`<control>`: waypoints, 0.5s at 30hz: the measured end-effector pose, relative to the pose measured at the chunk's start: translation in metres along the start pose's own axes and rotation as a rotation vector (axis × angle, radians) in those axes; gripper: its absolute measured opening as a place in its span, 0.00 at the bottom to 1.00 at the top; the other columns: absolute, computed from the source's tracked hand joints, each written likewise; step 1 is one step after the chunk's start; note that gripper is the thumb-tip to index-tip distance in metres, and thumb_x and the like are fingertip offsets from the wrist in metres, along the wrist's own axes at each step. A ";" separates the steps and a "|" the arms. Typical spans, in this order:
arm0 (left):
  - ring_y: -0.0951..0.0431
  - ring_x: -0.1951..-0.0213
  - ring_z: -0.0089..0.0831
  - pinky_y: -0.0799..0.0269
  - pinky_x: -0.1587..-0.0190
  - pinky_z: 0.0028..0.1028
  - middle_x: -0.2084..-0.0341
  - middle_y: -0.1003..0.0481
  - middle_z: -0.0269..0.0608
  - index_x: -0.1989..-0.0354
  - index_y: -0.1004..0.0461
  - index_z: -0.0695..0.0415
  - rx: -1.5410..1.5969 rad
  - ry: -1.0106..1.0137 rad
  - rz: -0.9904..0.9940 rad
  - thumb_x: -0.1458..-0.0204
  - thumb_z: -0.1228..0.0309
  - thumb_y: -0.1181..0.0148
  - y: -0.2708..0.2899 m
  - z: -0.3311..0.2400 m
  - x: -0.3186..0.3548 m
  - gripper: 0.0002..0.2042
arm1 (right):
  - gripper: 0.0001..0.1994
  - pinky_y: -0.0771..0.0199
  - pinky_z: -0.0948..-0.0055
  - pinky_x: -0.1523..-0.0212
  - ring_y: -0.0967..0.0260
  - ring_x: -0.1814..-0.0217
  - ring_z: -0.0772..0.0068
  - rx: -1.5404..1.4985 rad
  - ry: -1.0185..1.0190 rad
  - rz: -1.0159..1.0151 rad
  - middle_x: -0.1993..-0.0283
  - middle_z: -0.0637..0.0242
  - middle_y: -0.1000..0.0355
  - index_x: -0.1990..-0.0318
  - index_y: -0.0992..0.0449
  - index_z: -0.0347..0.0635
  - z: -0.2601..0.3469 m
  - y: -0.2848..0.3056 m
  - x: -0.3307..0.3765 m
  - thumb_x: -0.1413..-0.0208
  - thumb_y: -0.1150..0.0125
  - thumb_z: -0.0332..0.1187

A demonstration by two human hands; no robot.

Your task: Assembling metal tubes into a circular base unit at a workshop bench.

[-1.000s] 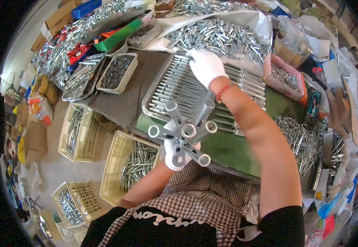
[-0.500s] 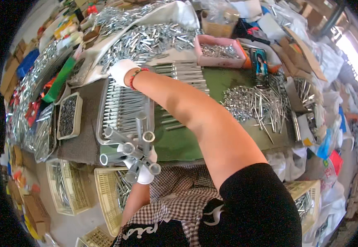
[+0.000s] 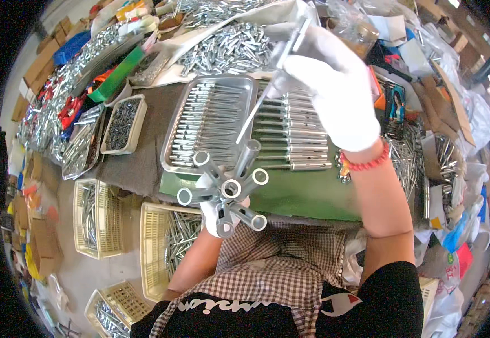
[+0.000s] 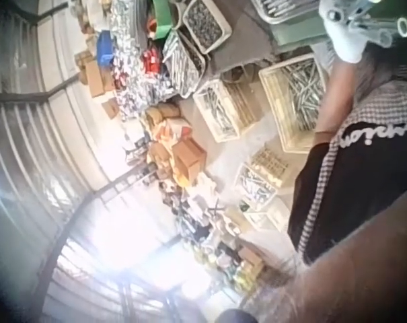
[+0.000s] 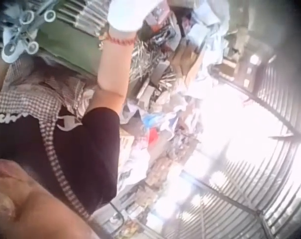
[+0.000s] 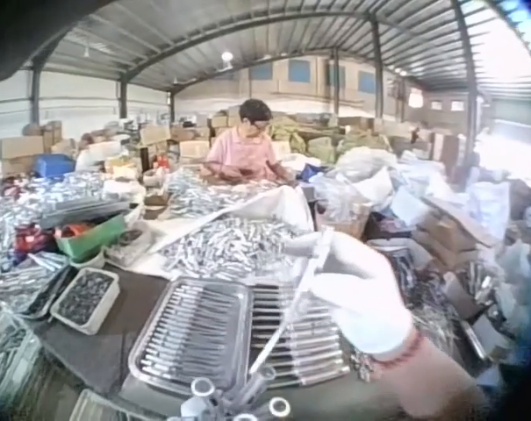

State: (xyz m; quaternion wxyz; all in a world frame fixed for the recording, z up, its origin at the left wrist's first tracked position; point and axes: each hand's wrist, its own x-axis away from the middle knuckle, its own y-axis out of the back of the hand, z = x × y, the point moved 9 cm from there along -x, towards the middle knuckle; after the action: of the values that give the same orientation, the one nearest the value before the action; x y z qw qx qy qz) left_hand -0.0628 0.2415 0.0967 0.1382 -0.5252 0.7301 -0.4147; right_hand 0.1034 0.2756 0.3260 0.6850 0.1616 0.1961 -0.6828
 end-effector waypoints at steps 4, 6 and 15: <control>0.31 0.82 0.22 0.32 0.80 0.23 0.82 0.32 0.26 0.74 0.33 0.48 -0.032 -0.009 -0.038 0.44 0.54 0.51 0.001 -0.004 0.004 0.13 | 0.17 0.26 0.80 0.62 0.29 0.64 0.80 0.194 0.040 0.048 0.61 0.66 0.29 0.48 0.30 0.33 0.016 -0.009 0.022 0.48 0.45 0.23; 0.31 0.82 0.22 0.32 0.80 0.24 0.82 0.32 0.26 0.74 0.33 0.48 -0.070 -0.053 -0.055 0.44 0.53 0.51 -0.005 -0.009 0.006 0.13 | 0.18 0.29 0.83 0.63 0.31 0.64 0.87 0.420 0.011 0.088 0.60 0.69 0.28 0.50 0.29 0.36 0.014 -0.012 0.032 0.50 0.41 0.25; 0.26 0.68 0.27 0.26 0.69 0.24 0.69 0.27 0.31 0.63 0.29 0.50 0.387 0.059 0.223 0.45 0.57 0.45 0.008 0.009 -0.001 0.10 | 0.16 0.27 0.82 0.64 0.29 0.65 0.83 0.457 0.047 0.021 0.60 0.68 0.27 0.53 0.26 0.38 0.016 -0.016 0.029 0.51 0.39 0.29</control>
State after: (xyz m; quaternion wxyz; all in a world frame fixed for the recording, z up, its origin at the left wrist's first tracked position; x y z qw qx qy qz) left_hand -0.0623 0.2389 0.0852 0.2600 -0.3927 0.6942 -0.5443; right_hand 0.0879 0.2421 0.3263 0.6328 0.3307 0.0506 -0.6983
